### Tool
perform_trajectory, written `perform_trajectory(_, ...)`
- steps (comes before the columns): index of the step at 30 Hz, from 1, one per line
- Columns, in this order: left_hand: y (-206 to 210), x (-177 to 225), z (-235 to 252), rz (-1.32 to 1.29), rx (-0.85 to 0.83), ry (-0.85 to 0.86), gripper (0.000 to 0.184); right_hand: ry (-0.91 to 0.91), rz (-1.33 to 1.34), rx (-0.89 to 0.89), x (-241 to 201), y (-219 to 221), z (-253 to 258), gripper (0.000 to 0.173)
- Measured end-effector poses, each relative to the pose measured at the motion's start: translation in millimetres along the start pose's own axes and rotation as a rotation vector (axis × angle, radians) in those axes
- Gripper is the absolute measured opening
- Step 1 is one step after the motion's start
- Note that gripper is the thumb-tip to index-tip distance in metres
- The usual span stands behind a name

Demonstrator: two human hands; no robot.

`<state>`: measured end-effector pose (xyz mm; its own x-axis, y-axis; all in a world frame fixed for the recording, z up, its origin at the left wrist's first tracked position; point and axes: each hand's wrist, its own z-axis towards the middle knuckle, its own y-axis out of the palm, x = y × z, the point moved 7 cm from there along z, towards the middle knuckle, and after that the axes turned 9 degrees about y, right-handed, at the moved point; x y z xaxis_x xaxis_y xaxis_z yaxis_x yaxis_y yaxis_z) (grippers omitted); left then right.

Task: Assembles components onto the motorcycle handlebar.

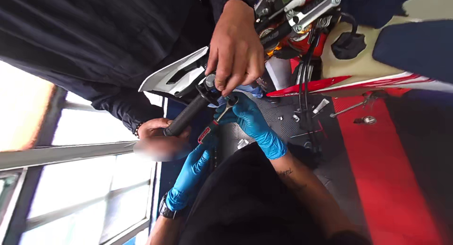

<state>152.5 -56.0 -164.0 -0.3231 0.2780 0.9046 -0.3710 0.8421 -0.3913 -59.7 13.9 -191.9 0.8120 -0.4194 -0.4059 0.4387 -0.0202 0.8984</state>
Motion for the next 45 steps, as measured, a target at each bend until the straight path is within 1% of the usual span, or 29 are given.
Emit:
perform_trajectory(3, 0, 0, -3, 0.077, -0.042, -0.037, 0.087, -0.042, 0.013, 0.010, 0, 0, 7, 0.035)
perform_trajectory(5, 2, 1, -3, 0.087, -0.062, -0.066, 0.085, -0.105, 0.001, 0.026, -2, 0, 11, 0.034)
perform_trajectory(7, 4, 0, -1, 0.093, -0.078, -0.091, 0.083, -0.132, -0.014, 0.028, -3, -3, 13, 0.034)
perform_trajectory(10, 6, -4, 2, 0.132, -0.093, -0.123, 0.076, -0.081, -0.044, -0.029, 0, -6, 12, 0.033)
perform_trajectory(15, 10, -5, 7, 0.208, -0.085, -0.158, 0.060, -0.015, 0.005, -0.130, 1, -5, 8, 0.031)
perform_trajectory(16, 14, 5, 10, 0.227, -0.054, -0.201, 0.053, -0.008, 0.017, -0.138, 0, -5, 7, 0.032)
perform_trajectory(17, 22, 22, 17, 0.235, 0.012, -0.330, 0.044, 0.004, 0.032, -0.143, 0, -5, 6, 0.032)
perform_trajectory(18, 32, 41, 25, 0.218, 0.130, -0.565, 0.035, 0.021, 0.053, -0.141, 0, -5, 5, 0.032)
perform_trajectory(19, 34, 42, 27, 0.183, 0.179, -0.659, 0.032, 0.039, 0.082, -0.141, 1, -4, 4, 0.032)
perform_trajectory(20, 23, 18, 20, 0.130, 0.002, -0.301, 0.043, 0.058, 0.118, -0.140, 1, -4, 3, 0.033)
perform_trajectory(21, 17, -1, 16, 0.067, -0.081, -0.166, 0.054, 0.076, 0.152, -0.138, 1, -3, 2, 0.034)
perform_trajectory(22, 15, -10, 14, 0.038, -0.100, -0.151, 0.059, 0.092, 0.176, -0.141, 1, -3, 1, 0.035)
perform_trajectory(24, 13, -18, 12, 0.031, -0.082, -0.207, 0.061, 0.100, 0.178, -0.129, 0, -3, 1, 0.031)
perform_trajectory(26, 7, -27, 11, 0.096, -0.072, -0.211, 0.056, 0.058, 0.095, -0.064, -1, -7, 3, 0.023)
perform_trajectory(29, 6, -33, 12, 0.155, -0.113, -0.243, 0.052, -0.020, 0.026, -0.014, -3, -9, 6, 0.027)
perform_trajectory(30, 4, -35, 11, 0.171, -0.103, -0.258, 0.050, -0.027, 0.013, -0.003, -3, -10, 6, 0.025)
perform_trajectory(31, 2, -36, 10, 0.185, -0.081, -0.276, 0.048, -0.018, 0.006, -0.001, -3, -11, 4, 0.022)
perform_trajectory(33, -1, -38, 8, 0.168, 0.022, -0.302, 0.038, 0.021, 0.031, -0.030, -2, -9, 2, 0.024)
perform_trajectory(35, -4, -50, 5, 0.124, 0.020, -0.324, 0.039, 0.070, 0.110, -0.064, 0, -6, -1, 0.028)
perform_trajectory(38, -11, -67, -1, 0.163, 0.008, -0.410, 0.043, 0.162, 0.212, -0.115, -1, 1, -3, 0.038)
perform_trajectory(40, -18, -76, -5, 0.220, 0.018, -0.441, 0.042, 0.186, 0.226, -0.128, -2, 1, -3, 0.037)
perform_trajectory(42, -28, -93, -11, 0.315, 0.033, -0.458, 0.040, 0.143, 0.201, -0.108, -1, -3, -1, 0.024)
perform_trajectory(43, -35, -103, -17, 0.378, 0.023, -0.494, 0.042, 0.108, 0.176, -0.079, 0, -5, 0, 0.021)
perform_trajectory(45, -46, -123, -27, 0.475, 0.004, -0.559, 0.046, 0.032, 0.127, -0.030, -1, -8, 3, 0.026)
